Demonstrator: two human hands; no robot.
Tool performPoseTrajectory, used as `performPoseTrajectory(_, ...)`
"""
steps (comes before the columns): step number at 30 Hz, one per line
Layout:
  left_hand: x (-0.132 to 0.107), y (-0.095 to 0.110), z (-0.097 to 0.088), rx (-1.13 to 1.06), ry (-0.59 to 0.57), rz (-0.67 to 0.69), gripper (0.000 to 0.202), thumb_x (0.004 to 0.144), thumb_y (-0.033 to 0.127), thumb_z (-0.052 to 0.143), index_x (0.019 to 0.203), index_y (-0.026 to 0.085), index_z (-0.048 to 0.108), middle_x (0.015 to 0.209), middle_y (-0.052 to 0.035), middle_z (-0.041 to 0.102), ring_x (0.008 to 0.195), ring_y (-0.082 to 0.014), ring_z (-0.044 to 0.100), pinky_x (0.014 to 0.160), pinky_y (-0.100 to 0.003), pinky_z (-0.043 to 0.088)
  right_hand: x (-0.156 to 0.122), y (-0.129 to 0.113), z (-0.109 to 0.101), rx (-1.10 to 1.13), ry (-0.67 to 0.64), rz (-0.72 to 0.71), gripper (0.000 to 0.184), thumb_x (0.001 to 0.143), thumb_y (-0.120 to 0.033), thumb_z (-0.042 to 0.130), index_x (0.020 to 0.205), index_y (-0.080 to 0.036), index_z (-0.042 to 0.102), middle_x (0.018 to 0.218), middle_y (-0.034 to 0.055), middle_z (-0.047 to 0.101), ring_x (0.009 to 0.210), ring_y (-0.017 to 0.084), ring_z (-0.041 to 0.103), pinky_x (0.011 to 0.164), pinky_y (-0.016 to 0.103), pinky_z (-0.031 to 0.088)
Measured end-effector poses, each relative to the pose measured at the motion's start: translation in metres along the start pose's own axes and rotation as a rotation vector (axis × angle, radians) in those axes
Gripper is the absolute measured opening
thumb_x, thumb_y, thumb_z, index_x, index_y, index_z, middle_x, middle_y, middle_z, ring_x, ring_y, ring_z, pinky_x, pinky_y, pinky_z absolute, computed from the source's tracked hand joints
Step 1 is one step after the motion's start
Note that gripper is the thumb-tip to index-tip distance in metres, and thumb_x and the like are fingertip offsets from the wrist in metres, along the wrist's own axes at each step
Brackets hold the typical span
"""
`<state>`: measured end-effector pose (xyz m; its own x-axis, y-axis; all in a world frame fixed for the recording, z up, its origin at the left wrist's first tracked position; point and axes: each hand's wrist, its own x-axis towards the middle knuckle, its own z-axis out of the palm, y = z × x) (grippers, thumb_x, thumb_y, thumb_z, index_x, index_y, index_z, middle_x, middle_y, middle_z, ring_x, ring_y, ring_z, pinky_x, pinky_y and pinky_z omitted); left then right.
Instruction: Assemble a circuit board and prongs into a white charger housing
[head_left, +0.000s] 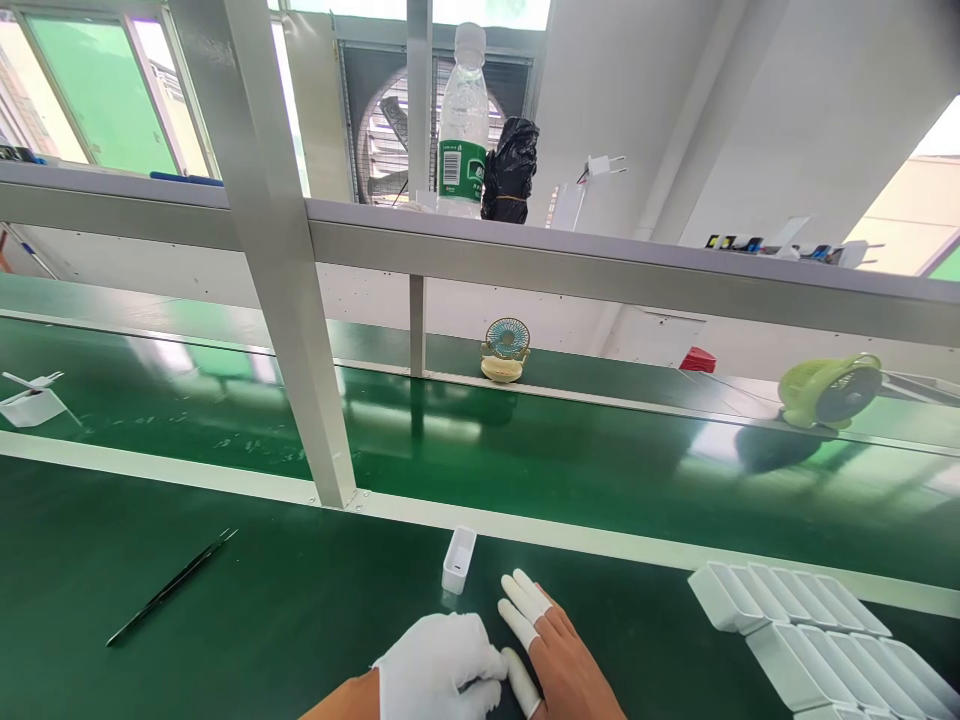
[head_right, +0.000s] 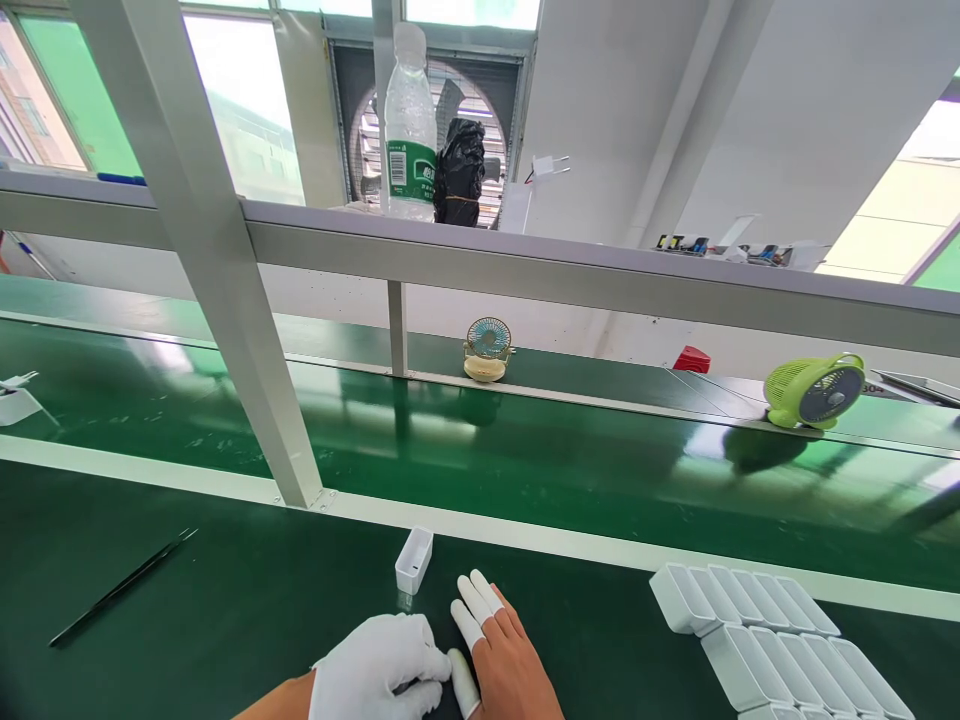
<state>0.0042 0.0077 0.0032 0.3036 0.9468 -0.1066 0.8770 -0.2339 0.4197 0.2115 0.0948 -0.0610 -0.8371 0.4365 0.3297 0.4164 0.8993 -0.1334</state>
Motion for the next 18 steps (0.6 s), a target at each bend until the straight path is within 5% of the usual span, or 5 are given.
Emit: performPoseTrajectory(18, 0.0004, -0.0037, 0.006, -0.009, 0.074, 0.041, 0.013, 0.091, 0.03, 0.057, 0.083, 0.029, 0.068, 0.082, 0.0047, 0.067, 0.075, -0.0139, 0.062, 0.062, -0.028, 0.036, 0.0006, -0.0026, -0.0001, 0.055, -0.12, 0.122, 0.02, 0.092, -0.024, 0.062, 0.107, -0.019, 0.075, 0.119, 0.0146, 0.073, 0.124, 0.038, 0.064, 0.107, 0.061, 0.051)
